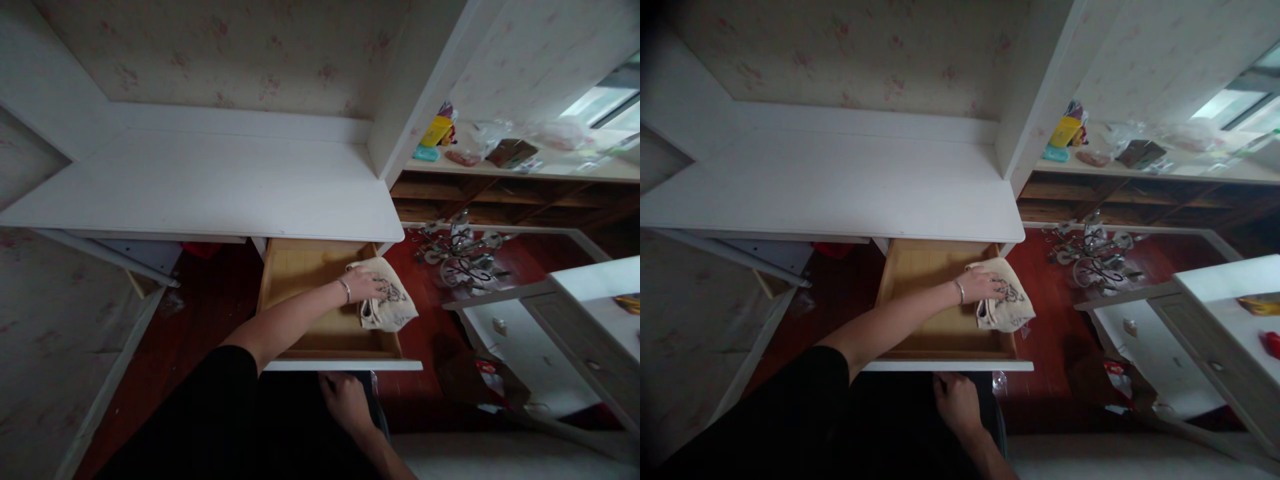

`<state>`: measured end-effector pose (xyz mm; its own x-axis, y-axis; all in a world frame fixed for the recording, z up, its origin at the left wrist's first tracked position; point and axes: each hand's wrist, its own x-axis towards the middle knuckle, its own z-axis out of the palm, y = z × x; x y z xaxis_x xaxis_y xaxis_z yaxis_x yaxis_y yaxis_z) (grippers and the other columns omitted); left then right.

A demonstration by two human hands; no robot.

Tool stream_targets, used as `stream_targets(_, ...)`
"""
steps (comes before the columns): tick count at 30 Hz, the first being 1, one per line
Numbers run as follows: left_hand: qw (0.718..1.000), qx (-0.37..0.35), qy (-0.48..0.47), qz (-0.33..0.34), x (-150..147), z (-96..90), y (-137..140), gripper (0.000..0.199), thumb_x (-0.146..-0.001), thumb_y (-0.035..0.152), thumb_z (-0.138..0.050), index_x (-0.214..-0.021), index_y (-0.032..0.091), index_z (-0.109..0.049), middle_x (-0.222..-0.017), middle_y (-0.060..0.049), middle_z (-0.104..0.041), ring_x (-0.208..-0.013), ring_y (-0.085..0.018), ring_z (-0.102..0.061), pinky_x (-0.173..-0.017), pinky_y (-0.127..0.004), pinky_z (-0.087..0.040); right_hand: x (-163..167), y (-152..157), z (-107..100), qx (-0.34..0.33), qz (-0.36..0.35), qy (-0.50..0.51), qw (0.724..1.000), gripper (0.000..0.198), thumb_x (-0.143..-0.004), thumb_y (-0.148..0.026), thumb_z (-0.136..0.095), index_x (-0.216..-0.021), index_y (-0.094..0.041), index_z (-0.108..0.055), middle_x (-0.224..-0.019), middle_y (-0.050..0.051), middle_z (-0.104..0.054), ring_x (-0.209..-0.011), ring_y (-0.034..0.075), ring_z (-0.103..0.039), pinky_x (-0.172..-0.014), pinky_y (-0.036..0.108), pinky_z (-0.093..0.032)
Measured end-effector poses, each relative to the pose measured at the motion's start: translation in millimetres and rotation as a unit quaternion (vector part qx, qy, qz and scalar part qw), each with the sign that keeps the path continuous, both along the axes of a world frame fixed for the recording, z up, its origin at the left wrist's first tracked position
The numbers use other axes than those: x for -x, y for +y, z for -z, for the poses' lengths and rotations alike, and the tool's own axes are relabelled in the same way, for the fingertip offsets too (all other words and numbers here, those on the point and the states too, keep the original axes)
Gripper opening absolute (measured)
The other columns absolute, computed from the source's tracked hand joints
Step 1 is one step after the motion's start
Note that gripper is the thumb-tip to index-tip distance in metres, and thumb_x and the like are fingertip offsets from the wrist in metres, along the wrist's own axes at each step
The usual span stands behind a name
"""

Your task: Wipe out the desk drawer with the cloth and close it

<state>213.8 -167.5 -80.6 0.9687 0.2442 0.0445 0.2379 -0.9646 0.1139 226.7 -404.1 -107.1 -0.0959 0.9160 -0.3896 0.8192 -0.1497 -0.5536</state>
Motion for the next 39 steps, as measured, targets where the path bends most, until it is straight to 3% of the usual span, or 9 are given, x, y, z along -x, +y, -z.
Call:
stream_targets(5, 0.984, 0.013, 0.034, -0.174, -13.6, -5.2, 45.6, 0.038, -0.091, 0.02, -0.032, -0.12, 0.037, -0.052, -0.136, 0.001, -0.047, -0.118, -0.022, -0.045, -0.087, -0.044, -0.04, -2.3, 1.6, 1.1, -0.012, -0.02, -0.013, 1.0, 0.03, -0.091, -0.029, -0.041, -0.098, -0.028, -0.07, -0.097, 0.002, -0.072, -0.087, 0.018, -0.067, -0.077, 0.024, -0.045)
stream_targets(11, 0.977, 0.065, 0.047, -0.198, -25.0, -10.9, 50.1, 0.037, -0.091, 0.025, -0.033, -0.123, 0.032, -0.05, -0.132, -0.002, -0.051, -0.111, -0.023, -0.05, -0.085, -0.041, -0.042, -2.4, 0.8, 2.1, -0.008, -0.023, -0.021, 0.999, 0.029, -0.091, -0.029, -0.042, -0.096, -0.027, -0.071, -0.093, 0.002, -0.072, -0.085, 0.018, -0.067, -0.074, 0.022, -0.044)
stream_targets(14, 0.98, 0.102, 0.046, -0.166, -25.1, -15.3, 27.2, 0.042, -0.085, 0.024, -0.042, -0.126, 0.033, -0.048, -0.13, -0.002, -0.052, -0.107, -0.023, -0.054, -0.082, -0.038, -0.044, -2.1, 1.3, 2.4, -0.006, -0.021, -0.018, 1.0, 0.03, -0.091, -0.028, -0.042, -0.096, -0.027, -0.071, -0.095, 0.002, -0.072, -0.086, 0.018, -0.067, -0.075, 0.023, -0.044)
stream_targets(18, 0.981, 0.15, 0.037, -0.116, -22.2, -21.3, -25.3, 0.049, -0.078, 0.023, -0.048, -0.125, 0.035, -0.048, -0.118, -0.002, -0.06, -0.101, -0.023, -0.057, -0.076, -0.035, -0.046, -1.7, 3.8, 0.2, -0.002, -0.019, -0.01, 1.0, 0.03, -0.091, -0.028, -0.041, -0.097, -0.027, -0.071, -0.097, 0.002, -0.072, -0.089, 0.019, -0.066, -0.078, 0.024, -0.044)
stream_targets(22, 0.979, 0.189, 0.049, -0.051, -18.5, -24.3, -79.2, 0.039, -0.079, 0.028, -0.047, -0.116, 0.035, -0.056, -0.111, -0.002, -0.064, -0.098, -0.024, -0.058, -0.073, -0.036, -0.047, -0.4, 6.2, -3.3, 0.002, -0.024, -0.016, 1.0, 0.03, -0.089, -0.027, -0.042, -0.095, -0.024, -0.071, -0.096, 0.003, -0.072, -0.089, 0.019, -0.066, -0.079, 0.025, -0.044)
stream_targets(25, 0.975, 0.205, 0.069, -0.042, -8.7, -28.4, -102.1, 0.035, -0.077, 0.027, -0.047, -0.11, 0.034, -0.058, -0.104, -0.004, -0.066, -0.094, -0.025, -0.061, -0.068, -0.036, -0.047, 0.8, 5.9, -3.7, 0.012, -0.022, -0.028, 0.999, 0.029, -0.089, -0.027, -0.043, -0.091, -0.022, -0.072, -0.092, 0.004, -0.072, -0.087, 0.02, -0.066, -0.076, 0.024, -0.044)
stream_targets(30, 0.969, 0.208, 0.105, -0.08, 41.4, -42.3, -111.0, 0.037, -0.074, 0.028, -0.051, -0.11, 0.034, -0.057, -0.097, -0.003, -0.066, -0.088, -0.022, -0.062, -0.065, -0.032, -0.046, 1.1, 2.9, 3.1, -0.003, -0.023, -0.001, 1.0, 0.031, -0.09, -0.028, -0.041, -0.094, -0.023, -0.071, -0.094, 0.004, -0.072, -0.089, 0.02, -0.066, -0.079, 0.025, -0.045)
stream_targets(35, 0.96, 0.183, 0.149, -0.149, 129.5, -56.1, -116.5, 0.023, -0.076, 0.03, -0.052, -0.096, 0.031, -0.063, -0.084, -0.004, -0.067, -0.081, -0.022, -0.062, -0.066, -0.032, -0.042, 0.3, 2.3, 9.5, -0.021, -0.039, -0.023, 0.999, 0.03, -0.088, -0.029, -0.044, -0.101, -0.021, -0.07, -0.104, 0.007, -0.07, -0.099, 0.023, -0.063, -0.087, 0.029, -0.043)
stream_targets(39, 0.97, 0.133, 0.122, -0.162, 201.8, -68.2, -118.4, 0.009, -0.077, 0.024, -0.057, -0.081, 0.027, -0.064, -0.073, -0.002, -0.065, -0.082, -0.018, -0.058, -0.075, -0.032, -0.036, 0.1, 2.4, 9.0, 0.012, -0.046, -0.028, 0.998, 0.031, -0.089, -0.03, -0.042, -0.098, -0.024, -0.071, -0.098, 0.006, -0.071, -0.092, 0.023, -0.066, -0.079, 0.028, -0.046)
